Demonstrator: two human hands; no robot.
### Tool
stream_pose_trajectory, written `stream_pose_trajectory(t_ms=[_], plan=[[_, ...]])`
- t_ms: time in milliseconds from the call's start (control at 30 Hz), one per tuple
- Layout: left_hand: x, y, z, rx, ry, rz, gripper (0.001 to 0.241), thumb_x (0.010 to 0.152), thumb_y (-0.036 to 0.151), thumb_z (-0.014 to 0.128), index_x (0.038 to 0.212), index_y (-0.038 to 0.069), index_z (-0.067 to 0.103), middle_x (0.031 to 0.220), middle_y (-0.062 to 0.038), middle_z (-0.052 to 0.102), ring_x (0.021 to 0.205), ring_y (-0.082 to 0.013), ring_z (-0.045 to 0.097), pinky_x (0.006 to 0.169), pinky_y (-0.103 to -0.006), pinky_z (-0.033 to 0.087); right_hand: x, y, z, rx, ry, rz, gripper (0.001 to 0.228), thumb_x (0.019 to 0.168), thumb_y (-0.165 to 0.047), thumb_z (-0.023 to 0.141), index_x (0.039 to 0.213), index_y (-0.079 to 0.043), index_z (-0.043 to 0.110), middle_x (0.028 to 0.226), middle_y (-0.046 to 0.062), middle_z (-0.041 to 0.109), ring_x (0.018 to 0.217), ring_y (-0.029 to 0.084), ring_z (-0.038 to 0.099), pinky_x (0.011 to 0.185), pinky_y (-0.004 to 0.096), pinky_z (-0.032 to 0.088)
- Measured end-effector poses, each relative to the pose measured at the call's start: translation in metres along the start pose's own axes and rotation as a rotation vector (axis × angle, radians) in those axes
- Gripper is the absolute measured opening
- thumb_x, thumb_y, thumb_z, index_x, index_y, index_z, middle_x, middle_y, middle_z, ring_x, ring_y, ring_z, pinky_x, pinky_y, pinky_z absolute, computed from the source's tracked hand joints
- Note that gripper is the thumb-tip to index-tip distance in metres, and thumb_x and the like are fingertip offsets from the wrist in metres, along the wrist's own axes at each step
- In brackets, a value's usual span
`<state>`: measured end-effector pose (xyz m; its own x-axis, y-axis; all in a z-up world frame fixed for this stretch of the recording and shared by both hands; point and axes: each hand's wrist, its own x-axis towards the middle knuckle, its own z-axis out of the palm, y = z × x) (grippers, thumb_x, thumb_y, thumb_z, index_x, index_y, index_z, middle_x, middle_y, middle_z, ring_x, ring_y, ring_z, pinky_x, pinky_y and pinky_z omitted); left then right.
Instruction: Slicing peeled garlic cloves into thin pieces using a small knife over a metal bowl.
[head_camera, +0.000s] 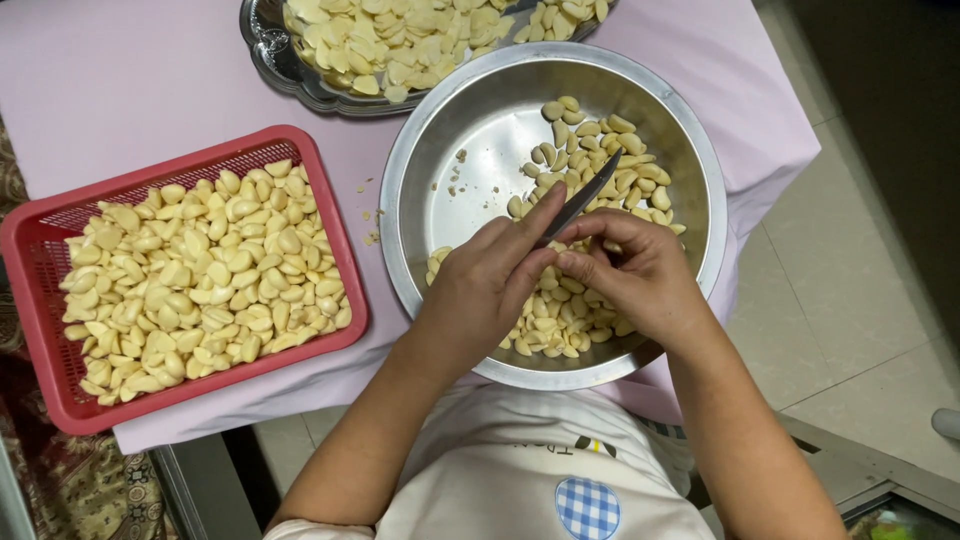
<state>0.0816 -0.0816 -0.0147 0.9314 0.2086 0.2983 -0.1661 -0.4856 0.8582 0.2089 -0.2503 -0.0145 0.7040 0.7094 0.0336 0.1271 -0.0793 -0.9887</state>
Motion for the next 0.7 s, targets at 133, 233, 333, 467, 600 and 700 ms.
stream_pose_trajectory(t_ms=[133,233,333,467,600,700], plan=[[0.006,0.01,-0.001,-0.002,0.006,0.015,0.05,0.114,0.019,0.058,0.163,0.02,0.046,0.109,-0.021,0.076,0.098,-0.0371,0.078,0.084,-0.047,0.063,0.003,-0.009,0.0,-0.022,-0.01,-0.02,0.018,0.09,0.0,0.084,0.107,0.004,0.079,0.087,0.009,0.071,0.063,0.005,0.048,0.061,0.023,0.043],[0.009,0.011,-0.002,-0.054,-0.001,0.009,0.049,0.114,0.016,0.056,0.162,0.016,0.046,0.118,-0.025,0.076,0.106,-0.041,0.078,0.089,-0.0497,0.063,0.004,-0.01,0.001,-0.016,-0.004,-0.028,0.015,0.091,0.0,0.083,0.104,0.004,0.079,0.08,0.009,0.068,0.063,0.006,0.047,0.062,0.025,0.042],[0.013,0.015,-0.004,-0.081,-0.023,-0.006,0.047,0.114,0.017,0.053,0.161,0.015,0.047,0.12,-0.024,0.077,0.107,-0.0392,0.079,0.09,-0.0486,0.063,0.004,-0.014,0.002,-0.013,-0.016,-0.029,0.012,0.092,0.0,0.082,0.103,0.004,0.079,0.073,0.005,0.06,0.064,0.005,0.045,0.062,0.024,0.041],[0.017,0.02,-0.007,-0.059,-0.05,-0.015,0.045,0.114,0.018,0.051,0.16,0.015,0.049,0.124,-0.022,0.078,0.107,-0.0386,0.079,0.09,-0.0477,0.064,0.005,-0.02,0.006,0.019,-0.018,0.006,0.008,0.094,-0.002,0.08,0.101,0.001,0.079,0.071,0.001,0.058,0.065,0.004,0.045,0.063,0.023,0.042],[0.018,0.019,-0.011,-0.038,-0.076,-0.044,0.043,0.113,0.018,0.051,0.155,0.015,0.054,0.122,-0.021,0.079,0.105,-0.0385,0.079,0.086,-0.0483,0.064,0.007,-0.006,0.006,0.087,-0.008,0.128,0.01,0.096,-0.007,0.079,0.103,0.001,0.077,0.079,0.004,0.065,0.07,0.009,0.054,0.063,0.024,0.045],[0.02,0.035,-0.031,-0.071,-0.096,-0.124,0.042,0.111,0.017,0.05,0.153,0.017,0.057,0.116,-0.02,0.08,0.092,-0.0336,0.082,0.08,-0.0458,0.065,0.016,0.025,0.004,0.281,0.063,0.265,0.011,0.105,-0.01,0.067,0.107,0.0,0.071,0.084,0.007,0.062,0.071,0.013,0.056,0.059,0.023,0.046]])
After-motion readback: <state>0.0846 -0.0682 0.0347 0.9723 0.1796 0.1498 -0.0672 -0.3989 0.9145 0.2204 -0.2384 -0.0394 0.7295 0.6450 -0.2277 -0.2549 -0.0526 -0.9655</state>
